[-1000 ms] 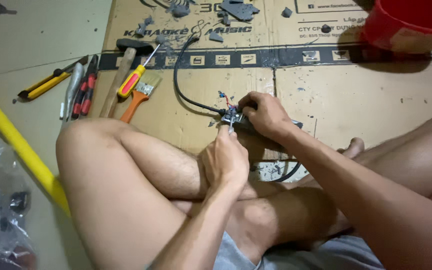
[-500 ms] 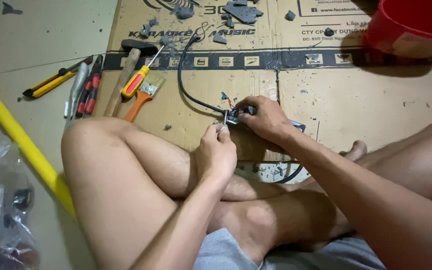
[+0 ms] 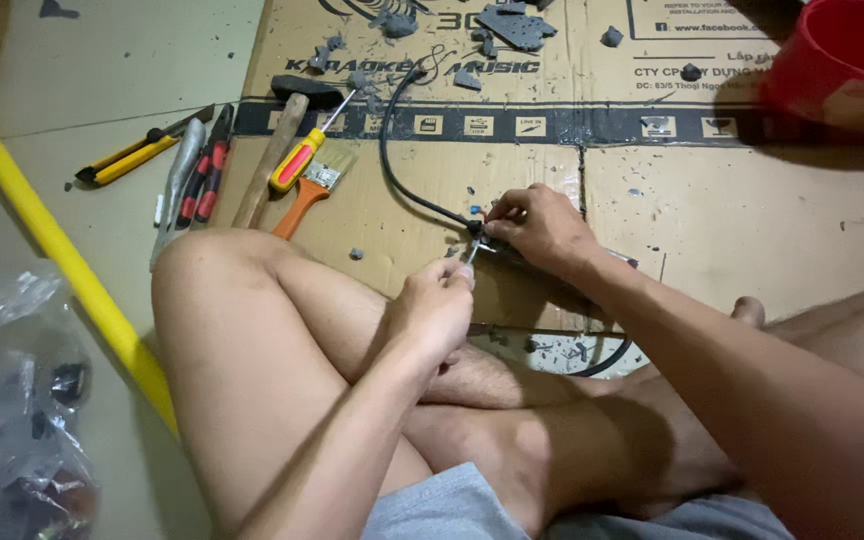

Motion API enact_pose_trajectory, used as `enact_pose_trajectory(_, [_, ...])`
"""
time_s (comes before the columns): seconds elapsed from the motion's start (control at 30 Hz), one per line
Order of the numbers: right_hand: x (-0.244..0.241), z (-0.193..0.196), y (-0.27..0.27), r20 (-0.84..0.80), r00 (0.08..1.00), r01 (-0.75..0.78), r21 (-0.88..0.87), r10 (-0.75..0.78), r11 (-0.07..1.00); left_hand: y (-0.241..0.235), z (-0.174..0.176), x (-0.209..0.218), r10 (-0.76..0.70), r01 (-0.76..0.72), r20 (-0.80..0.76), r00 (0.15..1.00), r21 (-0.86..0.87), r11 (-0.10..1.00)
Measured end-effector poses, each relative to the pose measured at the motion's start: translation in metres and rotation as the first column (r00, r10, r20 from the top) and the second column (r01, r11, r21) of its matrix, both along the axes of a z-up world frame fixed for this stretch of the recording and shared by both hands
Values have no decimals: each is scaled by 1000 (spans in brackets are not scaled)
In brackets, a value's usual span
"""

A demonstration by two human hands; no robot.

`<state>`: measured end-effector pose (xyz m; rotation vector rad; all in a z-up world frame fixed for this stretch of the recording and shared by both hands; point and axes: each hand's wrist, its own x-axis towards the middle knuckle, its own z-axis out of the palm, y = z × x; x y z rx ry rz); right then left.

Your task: The person sits on the floor and uses a screwdriver to disassemble a small grey electronic device. They remove screws, open the casing, and manipulate the internal wires and components.

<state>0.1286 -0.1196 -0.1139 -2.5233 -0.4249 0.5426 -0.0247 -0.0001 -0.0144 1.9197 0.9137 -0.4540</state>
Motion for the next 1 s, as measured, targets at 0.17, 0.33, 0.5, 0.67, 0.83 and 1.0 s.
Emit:
enact_pose_trajectory(0.17, [-16,19,7,25,998,54,-70,-52,996,0,8,0,-67,67,-2,998,-11,998])
enact_pose_trajectory(0.33, [-19,17,22,103,992,96,-219,-75,971,2,5,1,-115,116,-27,993,16,993])
enact_pose_trajectory(0.5, [-13,21,14,37,999,24,-122,-20,992,-3,21,-2,-82,82,17,997,-30,996])
enact_pose_trajectory(0.67, [-8,14,10,47,998,-30,-106,35,994,-2,27,-4,-94,94,-16,995,-13,995])
enact_pose_trajectory(0.83, [-16,33,11,77,987,-125,-198,143,972,-1,20,-6,-69,71,28,997,-44,997])
enact_pose_trajectory(1.0, [1,7,9,12,999,-49,-154,52,987,-1,20,-5,-54,55,17,998,-52,997])
